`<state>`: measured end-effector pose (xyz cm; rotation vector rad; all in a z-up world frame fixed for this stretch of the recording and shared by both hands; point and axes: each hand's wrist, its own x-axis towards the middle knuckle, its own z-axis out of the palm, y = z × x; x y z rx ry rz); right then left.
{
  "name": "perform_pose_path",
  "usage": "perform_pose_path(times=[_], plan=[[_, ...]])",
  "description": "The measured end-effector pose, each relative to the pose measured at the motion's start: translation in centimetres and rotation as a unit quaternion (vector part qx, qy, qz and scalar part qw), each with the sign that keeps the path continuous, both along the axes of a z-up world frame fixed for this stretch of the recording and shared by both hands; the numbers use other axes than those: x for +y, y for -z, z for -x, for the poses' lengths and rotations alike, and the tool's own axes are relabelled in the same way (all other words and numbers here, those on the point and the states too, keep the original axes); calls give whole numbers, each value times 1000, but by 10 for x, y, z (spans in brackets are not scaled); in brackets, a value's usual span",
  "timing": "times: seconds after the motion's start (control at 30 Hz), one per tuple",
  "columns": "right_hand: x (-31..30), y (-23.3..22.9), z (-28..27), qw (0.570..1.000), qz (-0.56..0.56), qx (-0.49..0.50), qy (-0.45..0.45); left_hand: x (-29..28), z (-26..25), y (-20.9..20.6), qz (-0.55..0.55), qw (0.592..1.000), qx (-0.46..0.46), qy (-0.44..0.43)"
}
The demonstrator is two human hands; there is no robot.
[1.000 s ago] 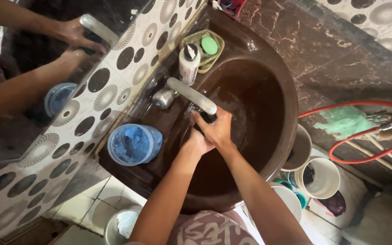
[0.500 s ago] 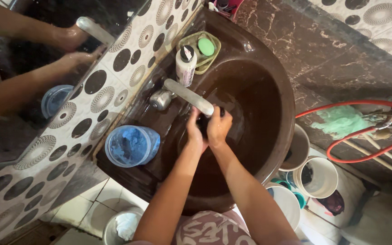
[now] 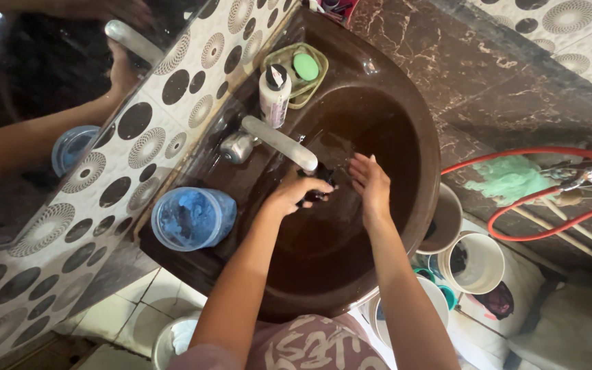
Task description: The person washes a black garment and a pink cloth by hand in a sink with soap, rinses them under the faucet, then carries the black garment to an outdoor area and hangs it on a line using a clothespin.
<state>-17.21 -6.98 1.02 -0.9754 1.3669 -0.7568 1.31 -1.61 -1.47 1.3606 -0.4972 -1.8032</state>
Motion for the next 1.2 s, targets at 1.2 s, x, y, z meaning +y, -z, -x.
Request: perform_pose_path(times=[1.2], plan=[[44,-4,-90,920,312,90,-221,20,6,88,-66,879,328,-340]])
